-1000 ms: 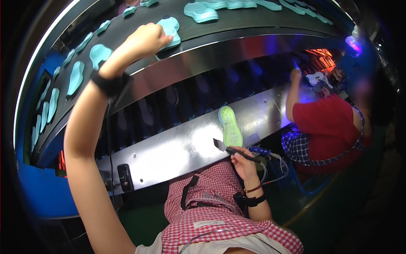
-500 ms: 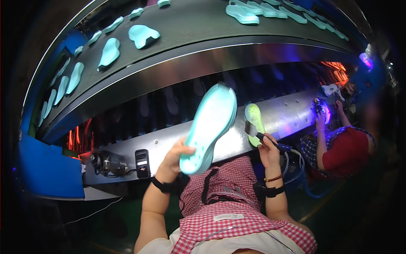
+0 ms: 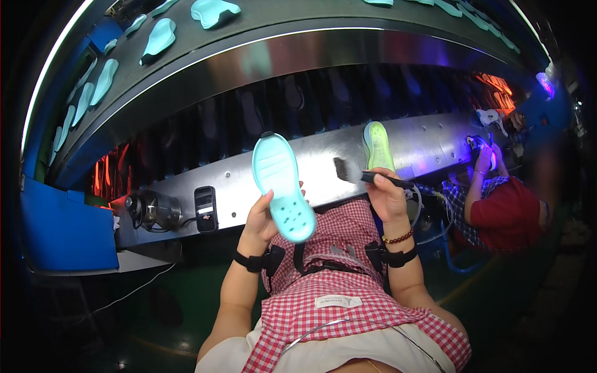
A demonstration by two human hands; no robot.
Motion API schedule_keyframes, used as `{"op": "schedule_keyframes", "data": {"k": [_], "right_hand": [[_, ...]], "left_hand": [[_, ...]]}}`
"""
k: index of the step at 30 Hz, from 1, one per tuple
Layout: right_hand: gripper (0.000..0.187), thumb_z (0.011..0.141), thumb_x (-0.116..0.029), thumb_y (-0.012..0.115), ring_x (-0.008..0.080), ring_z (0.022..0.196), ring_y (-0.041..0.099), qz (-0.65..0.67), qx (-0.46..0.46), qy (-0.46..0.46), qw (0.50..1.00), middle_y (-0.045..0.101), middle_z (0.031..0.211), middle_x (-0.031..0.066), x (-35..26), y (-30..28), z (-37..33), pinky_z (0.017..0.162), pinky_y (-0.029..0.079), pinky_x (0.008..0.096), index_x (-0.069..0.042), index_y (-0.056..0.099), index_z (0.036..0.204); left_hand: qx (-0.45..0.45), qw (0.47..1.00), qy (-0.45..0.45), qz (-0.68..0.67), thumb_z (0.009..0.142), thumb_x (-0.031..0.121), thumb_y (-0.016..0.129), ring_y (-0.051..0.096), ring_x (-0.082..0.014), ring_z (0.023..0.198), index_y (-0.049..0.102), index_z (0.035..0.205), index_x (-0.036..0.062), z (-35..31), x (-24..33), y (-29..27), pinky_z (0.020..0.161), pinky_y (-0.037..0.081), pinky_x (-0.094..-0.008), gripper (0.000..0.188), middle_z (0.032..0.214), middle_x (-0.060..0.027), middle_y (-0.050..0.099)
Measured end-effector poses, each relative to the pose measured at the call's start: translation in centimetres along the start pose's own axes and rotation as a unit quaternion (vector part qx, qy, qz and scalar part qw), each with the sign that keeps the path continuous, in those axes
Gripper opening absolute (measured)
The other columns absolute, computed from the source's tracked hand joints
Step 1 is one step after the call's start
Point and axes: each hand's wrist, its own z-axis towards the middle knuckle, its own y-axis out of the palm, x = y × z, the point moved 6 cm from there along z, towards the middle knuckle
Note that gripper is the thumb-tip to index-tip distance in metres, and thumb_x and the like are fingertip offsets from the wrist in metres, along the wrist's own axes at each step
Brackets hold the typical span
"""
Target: Applying adhesive or cleaning agent to the interior of shoe soles using a brush on a production line.
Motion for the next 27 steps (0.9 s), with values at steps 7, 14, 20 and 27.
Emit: {"op": "schedule_keyframes", "data": {"k": [7,14,20,27], "right_hand": [[0.019,0.075,0.003,0.061,0.0147,0.083,0.059,-0.091,-0.054,0.102,0.989,0.063,0.090,0.0120,3.7,4.2,0.7,0.078,0.045,0.0250,0.005,0.060,0.095],[0.018,0.075,-0.001,0.064,0.0127,0.082,0.058,-0.158,-0.045,0.109,0.980,0.063,0.087,0.0096,4.7,4.6,2.9,0.077,0.045,0.0243,0.003,0.062,0.092],[0.016,0.076,-0.004,0.065,0.0104,0.077,0.059,-0.261,-0.090,0.049,0.960,0.064,0.088,0.0073,4.9,7.4,2.7,0.069,0.047,0.0214,0.002,0.063,0.091],[0.018,0.068,-0.012,0.066,0.0210,0.072,0.057,-0.559,-0.298,-0.057,0.772,0.062,0.072,0.0100,2.3,11.1,-1.1,0.065,0.045,0.0297,-0.005,0.067,0.084]], "left_hand": [[-0.078,0.983,0.015,-0.166,0.078,0.073,0.014,0.047,-0.0389,0.108,0.036,0.130,0.0071,1.0,-2.2,4.1,0.093,0.037,-0.0503,0.087,0.124,-0.0209,0.044],[0.029,0.991,0.010,-0.134,0.080,0.070,0.013,0.054,-0.0342,0.093,0.040,0.126,0.0070,0.7,-3.4,3.8,0.084,0.043,-0.0493,0.082,0.110,-0.0206,0.051],[0.135,0.982,0.086,-0.105,0.083,0.067,0.015,0.054,-0.0289,0.097,0.044,0.121,0.0088,1.5,-4.1,2.0,0.087,0.042,-0.0427,0.075,0.110,-0.0157,0.053],[0.139,0.979,0.142,-0.052,0.086,0.061,0.019,0.057,-0.0265,0.093,0.048,0.115,0.0076,1.0,-0.8,0.4,0.083,0.046,-0.0383,0.068,0.099,-0.0140,0.058]]}}
